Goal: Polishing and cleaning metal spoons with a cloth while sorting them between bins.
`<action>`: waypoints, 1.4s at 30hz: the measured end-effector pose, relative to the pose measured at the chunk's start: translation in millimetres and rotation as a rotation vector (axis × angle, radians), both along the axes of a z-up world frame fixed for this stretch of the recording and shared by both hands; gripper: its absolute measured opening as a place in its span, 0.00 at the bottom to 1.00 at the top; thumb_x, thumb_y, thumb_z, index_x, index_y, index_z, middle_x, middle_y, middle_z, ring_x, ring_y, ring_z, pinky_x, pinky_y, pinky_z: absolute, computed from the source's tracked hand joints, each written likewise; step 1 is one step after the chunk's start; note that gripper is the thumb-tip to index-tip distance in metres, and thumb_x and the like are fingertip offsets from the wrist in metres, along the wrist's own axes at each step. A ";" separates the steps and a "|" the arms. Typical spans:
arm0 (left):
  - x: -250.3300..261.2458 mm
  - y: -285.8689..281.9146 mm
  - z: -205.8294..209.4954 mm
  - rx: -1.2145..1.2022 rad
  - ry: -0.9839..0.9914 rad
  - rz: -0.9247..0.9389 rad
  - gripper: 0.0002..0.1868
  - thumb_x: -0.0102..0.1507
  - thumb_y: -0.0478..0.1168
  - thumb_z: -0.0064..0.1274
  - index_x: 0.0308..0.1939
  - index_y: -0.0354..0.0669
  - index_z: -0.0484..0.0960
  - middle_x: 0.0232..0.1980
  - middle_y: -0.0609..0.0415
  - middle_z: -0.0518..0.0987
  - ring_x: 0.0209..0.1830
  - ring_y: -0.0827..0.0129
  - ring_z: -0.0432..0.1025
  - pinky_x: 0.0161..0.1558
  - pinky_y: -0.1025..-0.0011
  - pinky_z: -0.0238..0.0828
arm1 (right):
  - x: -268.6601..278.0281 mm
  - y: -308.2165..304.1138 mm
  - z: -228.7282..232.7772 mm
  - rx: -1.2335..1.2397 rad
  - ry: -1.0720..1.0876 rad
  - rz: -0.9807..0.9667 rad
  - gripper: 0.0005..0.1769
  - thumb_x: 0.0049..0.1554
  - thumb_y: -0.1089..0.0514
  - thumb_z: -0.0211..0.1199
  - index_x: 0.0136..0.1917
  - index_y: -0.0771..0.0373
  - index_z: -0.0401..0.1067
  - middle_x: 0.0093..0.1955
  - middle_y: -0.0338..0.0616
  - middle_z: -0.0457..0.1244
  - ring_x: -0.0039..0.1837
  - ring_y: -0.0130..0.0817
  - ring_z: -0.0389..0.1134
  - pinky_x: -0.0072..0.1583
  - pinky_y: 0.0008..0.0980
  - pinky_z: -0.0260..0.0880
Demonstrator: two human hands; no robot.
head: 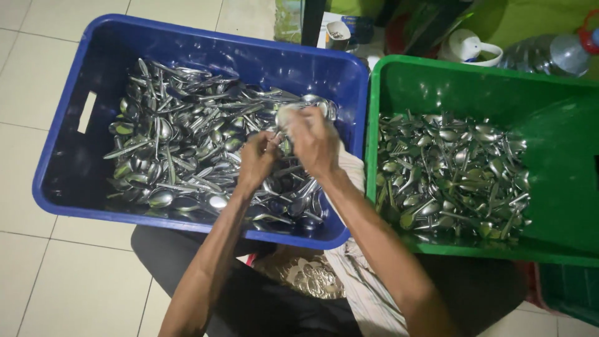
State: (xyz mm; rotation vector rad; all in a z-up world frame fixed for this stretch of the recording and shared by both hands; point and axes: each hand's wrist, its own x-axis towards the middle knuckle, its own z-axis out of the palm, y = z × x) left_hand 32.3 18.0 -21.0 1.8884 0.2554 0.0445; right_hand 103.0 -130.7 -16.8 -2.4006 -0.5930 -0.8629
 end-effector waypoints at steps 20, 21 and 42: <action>5.7 -33.5 -7.6 0.126 -0.380 -0.245 0.21 0.71 0.34 0.44 0.67 0.30 0.73 0.32 0.53 0.71 0.28 0.69 0.59 0.29 0.75 0.61 | 6.6 -17.9 -0.6 0.569 0.675 0.141 0.19 0.65 0.61 0.57 0.69 0.60 0.62 0.57 0.49 0.71 0.56 0.41 0.77 0.58 0.38 0.81; 2.5 -33.5 4.4 0.126 -0.377 -0.245 0.21 0.71 0.34 0.44 0.67 0.30 0.73 0.32 0.53 0.71 0.28 0.69 0.59 0.29 0.75 0.61 | 7.5 -18.5 -1.8 0.570 0.678 0.140 0.19 0.65 0.61 0.57 0.69 0.60 0.62 0.57 0.49 0.71 0.56 0.41 0.77 0.58 0.38 0.81; 61.2 -11.6 2.7 -0.876 0.094 0.086 0.29 0.71 0.51 0.26 0.58 0.34 0.76 0.48 0.46 0.79 0.46 0.63 0.73 0.50 0.58 0.73 | -7.7 -1.8 -6.9 0.076 0.500 0.202 0.31 0.72 0.57 0.57 0.82 0.51 0.47 0.60 0.51 0.57 0.46 0.30 0.71 0.36 0.16 0.75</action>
